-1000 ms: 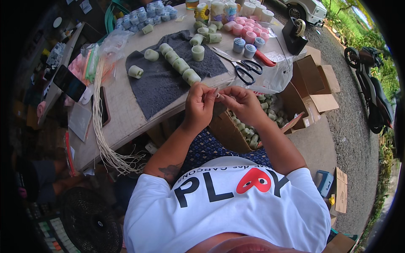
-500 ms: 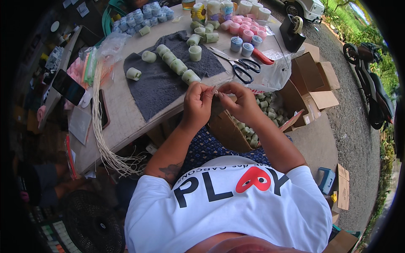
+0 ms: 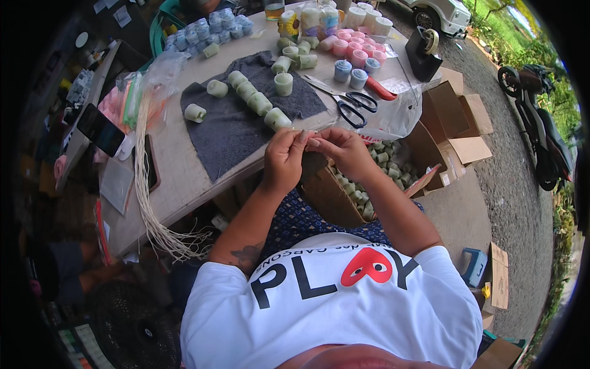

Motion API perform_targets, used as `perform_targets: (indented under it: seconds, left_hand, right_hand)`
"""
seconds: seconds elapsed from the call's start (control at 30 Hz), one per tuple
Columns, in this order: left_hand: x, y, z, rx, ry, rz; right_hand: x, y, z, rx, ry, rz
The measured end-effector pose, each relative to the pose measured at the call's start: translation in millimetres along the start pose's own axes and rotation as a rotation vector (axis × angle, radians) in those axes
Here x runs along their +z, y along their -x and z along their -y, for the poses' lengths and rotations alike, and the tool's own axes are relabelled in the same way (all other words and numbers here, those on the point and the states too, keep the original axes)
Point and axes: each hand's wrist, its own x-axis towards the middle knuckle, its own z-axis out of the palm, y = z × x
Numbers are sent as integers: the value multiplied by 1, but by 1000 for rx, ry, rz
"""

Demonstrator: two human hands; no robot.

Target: The person ties string around small cylindrical candles and cuts the excess with scissors. They repeat this process for several candles, placing the finished ones on a cloth on the table.

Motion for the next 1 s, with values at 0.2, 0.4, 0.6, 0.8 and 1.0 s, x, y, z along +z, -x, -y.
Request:
perform_targets:
  seconds: [0.2,0.4,0.6,0.8,1.0]
  left_hand:
    - [-15,-7,-1,173,-277,92]
    - [-29,-7,2,157,-307,185]
    - [-65,-30,-28,193,-561,505]
    - [-66,-65,3,334,-1199,675]
    - [-67,-55,-49,205,-582,495]
  right_hand:
    - [4,8,0,-340,402,66]
    - [-1,15,6,-584,730,61]
    - [-14,30,11,-355,699,-30]
    - [-11,39,28,-345,581,-67]
    - [-42,11,31,-773,1084,-463]
